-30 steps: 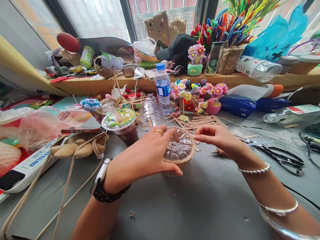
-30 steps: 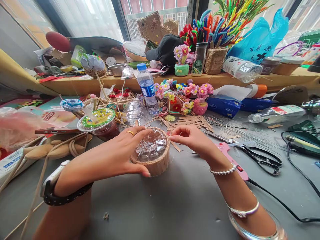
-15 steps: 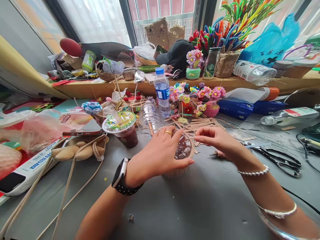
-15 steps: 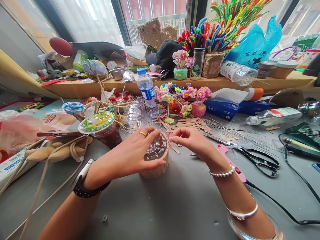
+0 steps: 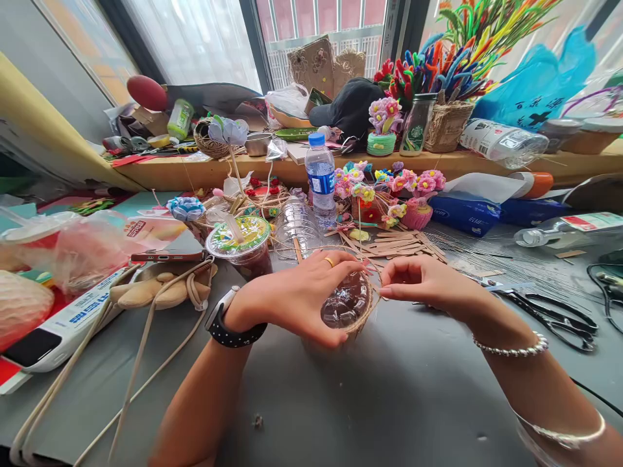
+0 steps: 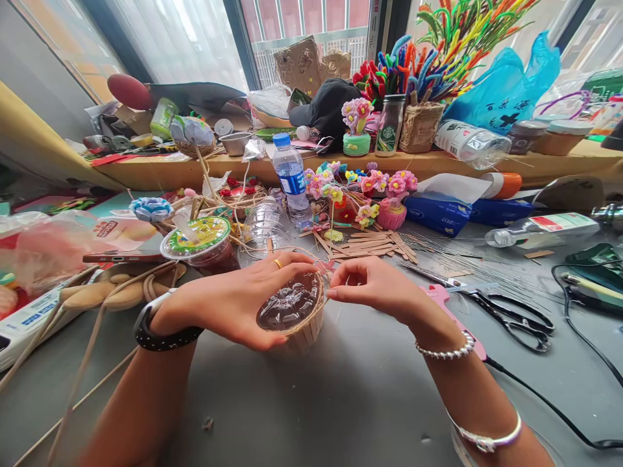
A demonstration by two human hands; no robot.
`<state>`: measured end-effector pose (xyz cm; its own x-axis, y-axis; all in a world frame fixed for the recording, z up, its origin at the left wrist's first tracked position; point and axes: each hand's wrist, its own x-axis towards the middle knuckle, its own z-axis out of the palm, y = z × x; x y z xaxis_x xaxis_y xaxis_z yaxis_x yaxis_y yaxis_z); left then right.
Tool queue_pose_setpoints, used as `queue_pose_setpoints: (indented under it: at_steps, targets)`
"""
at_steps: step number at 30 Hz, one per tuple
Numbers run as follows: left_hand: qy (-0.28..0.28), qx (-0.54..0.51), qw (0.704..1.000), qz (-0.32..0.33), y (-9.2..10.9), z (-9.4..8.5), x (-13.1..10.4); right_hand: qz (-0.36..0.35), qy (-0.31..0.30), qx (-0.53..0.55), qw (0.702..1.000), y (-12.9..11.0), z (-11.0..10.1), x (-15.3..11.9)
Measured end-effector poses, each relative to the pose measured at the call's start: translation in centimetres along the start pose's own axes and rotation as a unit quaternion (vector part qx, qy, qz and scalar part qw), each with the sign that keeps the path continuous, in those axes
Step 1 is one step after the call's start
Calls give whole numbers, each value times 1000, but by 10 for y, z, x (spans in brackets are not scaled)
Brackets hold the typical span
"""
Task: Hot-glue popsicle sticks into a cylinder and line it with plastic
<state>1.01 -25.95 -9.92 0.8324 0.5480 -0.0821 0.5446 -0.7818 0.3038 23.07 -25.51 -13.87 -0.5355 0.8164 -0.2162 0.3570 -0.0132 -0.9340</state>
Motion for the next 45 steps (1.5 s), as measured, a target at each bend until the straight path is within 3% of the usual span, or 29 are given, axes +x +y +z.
queue_pose_setpoints:
  at_steps: [9,37,45]
  targets:
    - [31,-25,999,-20,-1,6,0,-12,-6,-1,1000,4,1,4]
    - [17,0,1000,-14,1,7,2,-28,3,68,997,6,5,8]
    - [44,32,998,-32,11,5,-4,-26,5,65,998,7,5,9]
